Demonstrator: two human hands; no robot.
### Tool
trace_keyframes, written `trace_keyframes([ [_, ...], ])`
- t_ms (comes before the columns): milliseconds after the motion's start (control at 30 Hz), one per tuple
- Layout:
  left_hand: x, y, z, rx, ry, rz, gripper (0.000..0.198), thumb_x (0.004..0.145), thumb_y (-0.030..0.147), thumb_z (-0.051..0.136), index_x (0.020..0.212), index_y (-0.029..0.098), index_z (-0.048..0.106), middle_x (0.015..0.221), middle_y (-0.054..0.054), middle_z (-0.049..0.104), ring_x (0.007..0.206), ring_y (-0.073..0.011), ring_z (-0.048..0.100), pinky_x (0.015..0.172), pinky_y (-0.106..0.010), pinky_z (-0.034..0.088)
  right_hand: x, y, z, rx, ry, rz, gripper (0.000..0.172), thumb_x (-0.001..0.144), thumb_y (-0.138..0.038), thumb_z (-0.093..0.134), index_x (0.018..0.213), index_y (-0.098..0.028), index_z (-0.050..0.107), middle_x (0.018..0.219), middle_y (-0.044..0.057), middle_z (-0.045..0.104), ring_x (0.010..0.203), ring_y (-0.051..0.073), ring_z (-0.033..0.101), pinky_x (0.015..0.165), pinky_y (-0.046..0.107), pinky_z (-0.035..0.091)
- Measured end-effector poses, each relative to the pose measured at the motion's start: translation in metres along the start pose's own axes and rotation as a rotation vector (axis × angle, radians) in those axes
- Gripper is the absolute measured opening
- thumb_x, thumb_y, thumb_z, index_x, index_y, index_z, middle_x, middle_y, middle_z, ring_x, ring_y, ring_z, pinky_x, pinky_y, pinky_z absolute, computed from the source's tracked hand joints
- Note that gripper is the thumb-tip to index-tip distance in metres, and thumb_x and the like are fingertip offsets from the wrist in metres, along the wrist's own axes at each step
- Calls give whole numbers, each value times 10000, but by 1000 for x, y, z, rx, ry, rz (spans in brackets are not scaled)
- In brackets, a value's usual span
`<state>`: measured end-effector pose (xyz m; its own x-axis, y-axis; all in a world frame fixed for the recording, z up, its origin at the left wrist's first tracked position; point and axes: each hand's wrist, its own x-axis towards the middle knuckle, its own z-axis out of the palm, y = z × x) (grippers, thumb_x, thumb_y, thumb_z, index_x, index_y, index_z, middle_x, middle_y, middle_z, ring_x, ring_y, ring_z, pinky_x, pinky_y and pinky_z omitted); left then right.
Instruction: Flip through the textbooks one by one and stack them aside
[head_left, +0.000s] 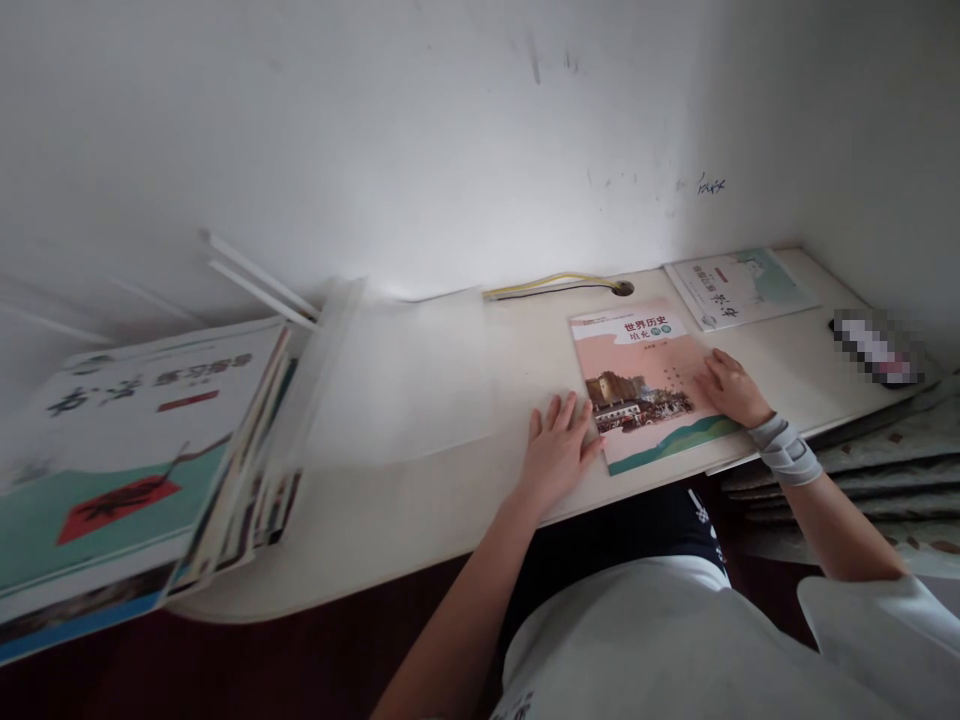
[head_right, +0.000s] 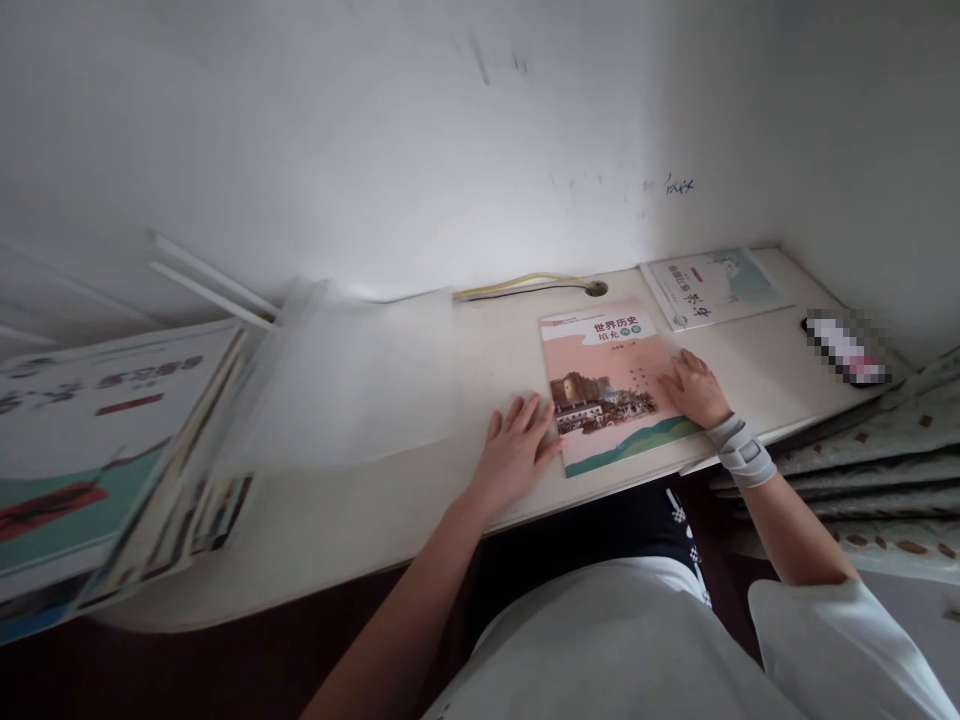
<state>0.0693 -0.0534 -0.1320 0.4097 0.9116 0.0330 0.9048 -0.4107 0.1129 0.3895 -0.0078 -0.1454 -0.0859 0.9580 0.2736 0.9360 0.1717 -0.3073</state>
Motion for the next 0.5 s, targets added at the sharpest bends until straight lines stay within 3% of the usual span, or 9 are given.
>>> trace_keyframes([
  [167,4,2,-1,0,-23,8,577,926,472,343,1410,160,362,1496,-149,303,1372,-354,260,1091,-565,221,3,-7,-20,239,5,-23,630,877,-595,341,1194,-109,585,1318,202,520,1284,307,429,1064,513,351],
  [333,17,21,-1,-12,-56,19,595,927,489,326,1417,153,347,1503,-154,284,1384,-354,226,1094,-576,205,10,-32,-54,530,-113,-135,513,932,-524,316,1284,-224,537,1367,77,509,1304,205,417,1104,421,323],
  [500,12,26,-4,2,-21,3,614,915,520,335,1430,185,324,1519,-147,247,1394,-359,191,1090,-601,183,15,-75,-36,528,-152,-279,635,864,-527,485,1405,-211,383,1517,113,261,1401,230,222,1126,450,256],
])
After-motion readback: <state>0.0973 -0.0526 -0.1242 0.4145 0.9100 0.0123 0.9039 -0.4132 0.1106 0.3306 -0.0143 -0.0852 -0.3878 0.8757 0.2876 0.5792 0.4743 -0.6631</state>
